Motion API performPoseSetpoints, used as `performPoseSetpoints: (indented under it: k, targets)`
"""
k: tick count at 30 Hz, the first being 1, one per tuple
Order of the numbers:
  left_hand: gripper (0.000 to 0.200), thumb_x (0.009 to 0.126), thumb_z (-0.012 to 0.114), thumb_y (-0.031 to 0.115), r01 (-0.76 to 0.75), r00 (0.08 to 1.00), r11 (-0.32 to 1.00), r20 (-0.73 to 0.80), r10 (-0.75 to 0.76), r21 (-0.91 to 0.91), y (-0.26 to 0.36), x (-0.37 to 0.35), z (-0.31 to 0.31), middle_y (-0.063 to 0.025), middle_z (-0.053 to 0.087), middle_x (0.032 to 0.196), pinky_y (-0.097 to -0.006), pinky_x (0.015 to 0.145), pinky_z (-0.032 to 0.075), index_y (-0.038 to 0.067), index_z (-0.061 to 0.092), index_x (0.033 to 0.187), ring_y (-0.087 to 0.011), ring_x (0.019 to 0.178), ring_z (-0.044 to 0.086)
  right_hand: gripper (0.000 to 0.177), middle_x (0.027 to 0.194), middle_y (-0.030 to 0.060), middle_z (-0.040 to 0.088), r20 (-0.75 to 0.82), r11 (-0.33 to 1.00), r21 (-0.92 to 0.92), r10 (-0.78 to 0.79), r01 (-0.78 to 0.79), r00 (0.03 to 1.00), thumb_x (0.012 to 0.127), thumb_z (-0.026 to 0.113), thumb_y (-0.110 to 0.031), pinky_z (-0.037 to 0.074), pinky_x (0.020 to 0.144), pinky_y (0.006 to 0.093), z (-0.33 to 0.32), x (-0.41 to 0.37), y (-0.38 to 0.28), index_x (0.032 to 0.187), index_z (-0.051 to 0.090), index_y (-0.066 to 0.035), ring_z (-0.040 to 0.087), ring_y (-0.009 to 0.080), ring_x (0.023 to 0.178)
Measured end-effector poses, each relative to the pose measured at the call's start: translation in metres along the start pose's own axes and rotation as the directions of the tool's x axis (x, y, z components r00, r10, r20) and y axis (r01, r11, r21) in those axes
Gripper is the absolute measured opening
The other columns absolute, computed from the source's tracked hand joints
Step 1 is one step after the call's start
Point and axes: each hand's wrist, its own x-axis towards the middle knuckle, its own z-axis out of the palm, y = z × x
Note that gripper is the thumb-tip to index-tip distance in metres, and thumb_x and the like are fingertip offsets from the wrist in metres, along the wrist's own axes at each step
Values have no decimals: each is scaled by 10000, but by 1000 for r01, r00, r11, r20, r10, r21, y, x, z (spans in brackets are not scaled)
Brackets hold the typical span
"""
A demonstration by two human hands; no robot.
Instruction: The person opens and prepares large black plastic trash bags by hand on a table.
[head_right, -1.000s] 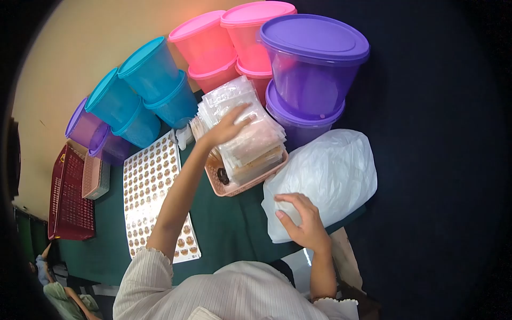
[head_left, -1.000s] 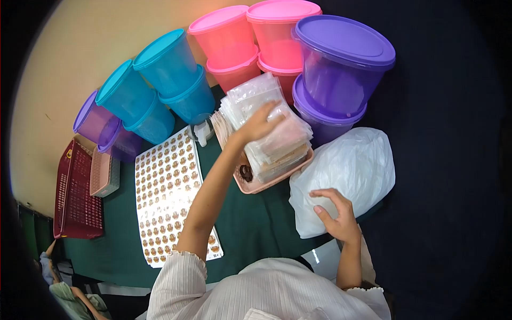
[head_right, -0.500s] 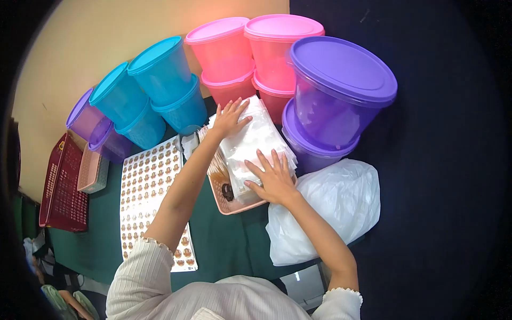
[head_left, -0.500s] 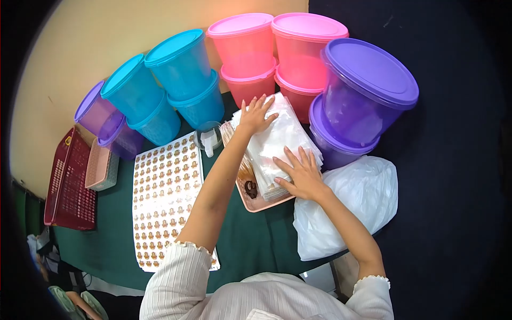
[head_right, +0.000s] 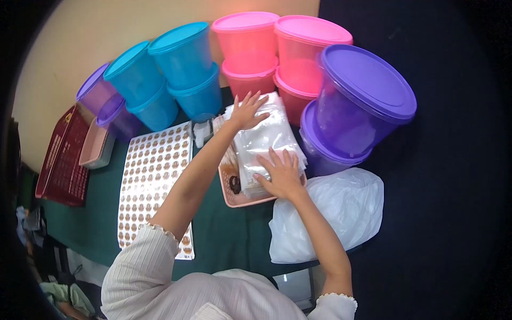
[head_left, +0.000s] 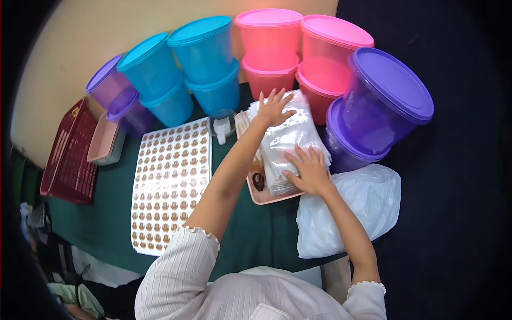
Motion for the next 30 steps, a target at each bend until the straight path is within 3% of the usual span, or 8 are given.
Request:
performPoseSetpoints:
  k: [5, 9, 13, 17, 21, 23, 27, 30]
  targets:
    - [598, 815, 510, 368, -65, 858, 958, -505, -89, -280, 47, -83, -37, -129, 193, 1395, -591, 986, -14, 170, 277, 1329, -338, 1297, 123, 533, 1318, 162, 349, -44, 999, -47, -22, 20, 999, 804, 403, -532, 108, 997, 516, -3, 4, -1, 1229, 452, -216, 272, 432, 1200]
    - [567, 816, 528, 282, -3, 931, 761, -280, -235, -649, 67, -221, -41, -136, 224, 1378, -584, 989, 28, 89, 306, 1300, -340, 1285, 173, 530, 1312, 173, 350, -84, 997, -38, -72, 69, 994, 804, 433, -502, 109, 1001, 500, -1, 2, -1, 1239, 442, -198, 270, 423, 1196]
    - [540, 788, 563, 237, 292, 848, 776, -224, -481, -559, 50, -362, -27, -173, 273, 1341, -460, 1008, 152, 60, 369, 1260, -343, 1244, 244, 521, 1327, 167, 325, -110, 996, -56, -72, 67, 991, 813, 452, -464, 104, 1004, 494, 5, 1, 3, 1259, 418, -197, 244, 413, 1210]
    - [588, 740, 604, 193, 654, 519, 651, -398, -756, -384, -1, -487, -4, -239, 311, 1270, -530, 968, 174, 88, 364, 1266, -390, 1187, 281, 514, 1330, 156, 321, -98, 998, -6, -67, 67, 993, 816, 458, -448, 93, 1007, 486, 5, 2, 5, 1261, 413, -196, 226, 394, 1224]
    - [681, 726, 618, 241, 920, 60, 176, -316, -947, -351, -17, -544, -20, -280, 286, 1272, -585, 937, 190, 102, 295, 1309, -404, 1204, 259, 526, 1329, 154, 322, -62, 995, 24, -90, 92, 994, 812, 477, -430, 80, 1006, 493, -1, 4, 9, 1262, 409, -166, 213, 369, 1241]
    - [705, 723, 616, 254, 871, 55, 219, -357, -933, -440, -36, -570, 3, -296, 263, 1281, -597, 944, 171, 108, 274, 1320, -417, 1215, 232, 547, 1342, 154, 302, -85, 998, -30, -56, 54, 995, 796, 511, -415, 48, 1010, 509, -3, 2, 7, 1264, 406, -153, 187, 362, 1259]
    - [676, 766, 540, 373, 970, 120, 166, -242, -963, -180, -15, -557, 5, -284, 185, 1339, -599, 976, 72, 107, 272, 1327, -454, 1244, 137, 562, 1371, 148, 251, -374, 979, -201, -104, 29, 921, 750, 576, -303, 5, 1010, 538, -18, -14, -25, 1248, 401, -108, 120, 359, 1285]
    - [692, 776, 524, 406, 958, 149, 197, -224, -963, -210, -13, -560, 2, -282, 164, 1349, -596, 976, 59, 119, 244, 1341, -457, 1247, 122, 553, 1353, 151, 273, -461, 983, -144, -165, 110, 872, 753, 566, -272, 44, 1007, 528, -16, -33, -66, 1243, 391, -86, 154, 356, 1265]
